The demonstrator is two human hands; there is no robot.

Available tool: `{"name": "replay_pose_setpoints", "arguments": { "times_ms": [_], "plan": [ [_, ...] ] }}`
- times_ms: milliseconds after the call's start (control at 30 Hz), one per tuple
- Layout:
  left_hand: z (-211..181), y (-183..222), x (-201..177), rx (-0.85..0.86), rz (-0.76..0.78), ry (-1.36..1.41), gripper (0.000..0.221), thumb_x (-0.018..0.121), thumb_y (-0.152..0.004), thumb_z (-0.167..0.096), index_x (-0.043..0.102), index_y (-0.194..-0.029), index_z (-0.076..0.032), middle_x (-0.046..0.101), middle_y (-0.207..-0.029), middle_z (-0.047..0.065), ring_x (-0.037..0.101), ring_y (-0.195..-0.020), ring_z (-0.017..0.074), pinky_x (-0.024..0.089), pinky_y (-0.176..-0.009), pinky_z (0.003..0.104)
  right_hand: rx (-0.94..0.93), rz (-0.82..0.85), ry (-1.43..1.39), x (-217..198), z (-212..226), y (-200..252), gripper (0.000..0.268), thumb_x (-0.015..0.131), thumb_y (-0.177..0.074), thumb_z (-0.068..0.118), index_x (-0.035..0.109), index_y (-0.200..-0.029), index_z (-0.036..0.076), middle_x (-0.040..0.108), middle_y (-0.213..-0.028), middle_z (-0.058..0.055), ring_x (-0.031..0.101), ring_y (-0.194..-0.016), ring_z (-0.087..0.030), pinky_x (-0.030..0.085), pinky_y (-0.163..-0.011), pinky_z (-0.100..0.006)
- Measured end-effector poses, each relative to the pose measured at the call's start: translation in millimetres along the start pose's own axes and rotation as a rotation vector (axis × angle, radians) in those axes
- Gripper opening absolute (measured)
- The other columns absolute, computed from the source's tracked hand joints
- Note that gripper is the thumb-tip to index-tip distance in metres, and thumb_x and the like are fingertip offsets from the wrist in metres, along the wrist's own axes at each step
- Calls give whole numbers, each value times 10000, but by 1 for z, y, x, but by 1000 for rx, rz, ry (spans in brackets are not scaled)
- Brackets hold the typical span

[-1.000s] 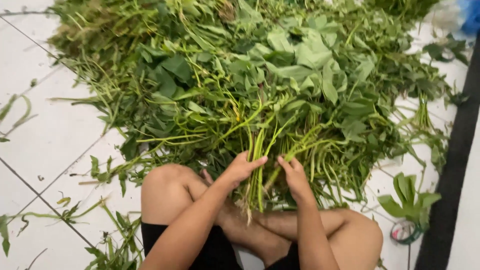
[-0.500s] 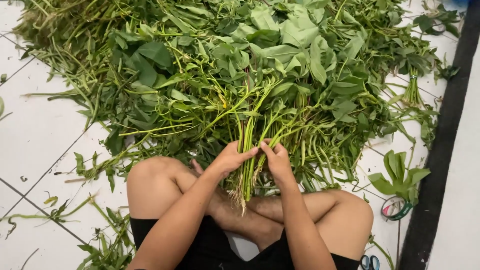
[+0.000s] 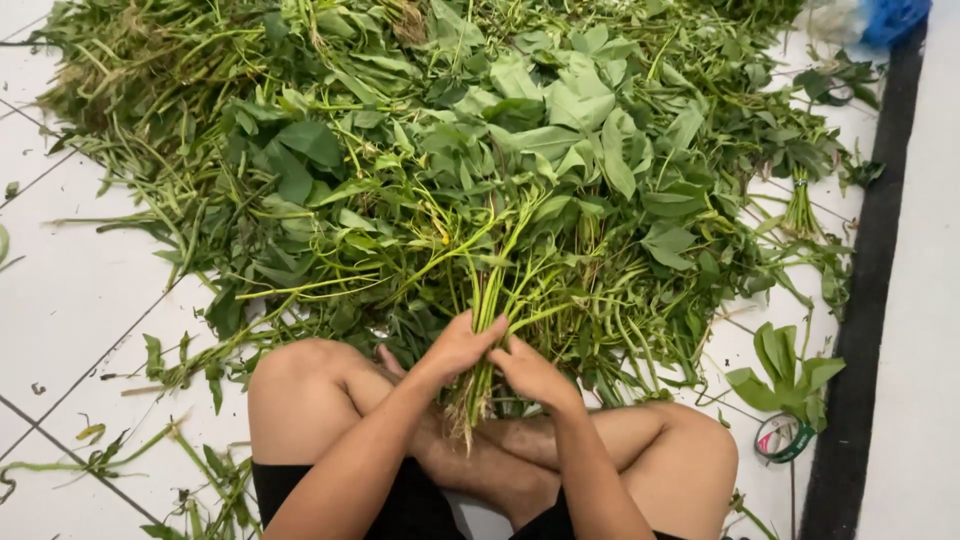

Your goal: Gathering leafy green vegetables into bunches and securing them with tape.

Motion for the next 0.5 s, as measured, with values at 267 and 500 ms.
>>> {"name": "replay_pose_setpoints", "arguments": {
  "times_ms": [267, 500],
  "plan": [
    [-15, 24, 3, -89, 147, 139, 394, 913, -789, -240, 719, -953, 61, 723, -885, 149, 647, -754, 208, 577, -703, 357, 45, 159, 126, 10, -2, 10, 797, 503, -947, 331, 281, -1532, -162, 307, -1573, -409, 368, -1457, -499, 302, -1190, -605],
    [25, -15, -4, -66, 129, 146, 383, 958, -729, -222, 742, -933, 18, 719, -825, 133, 667, -700, 217, 576, -649, 349, -33, 111, -165, 0, -41, -19, 747, 632, -1023, 424, 343, -1440, -124, 353, -1479, -297, 348, -1381, -385, 324, -1059, -484]
  ]
}}
Point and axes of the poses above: each hand's wrist, its own y-axis away from the middle knuckle, its own x-axis out of the palm, z = x × y, the point moved 2 cm from there along -y, towards the middle knuckle
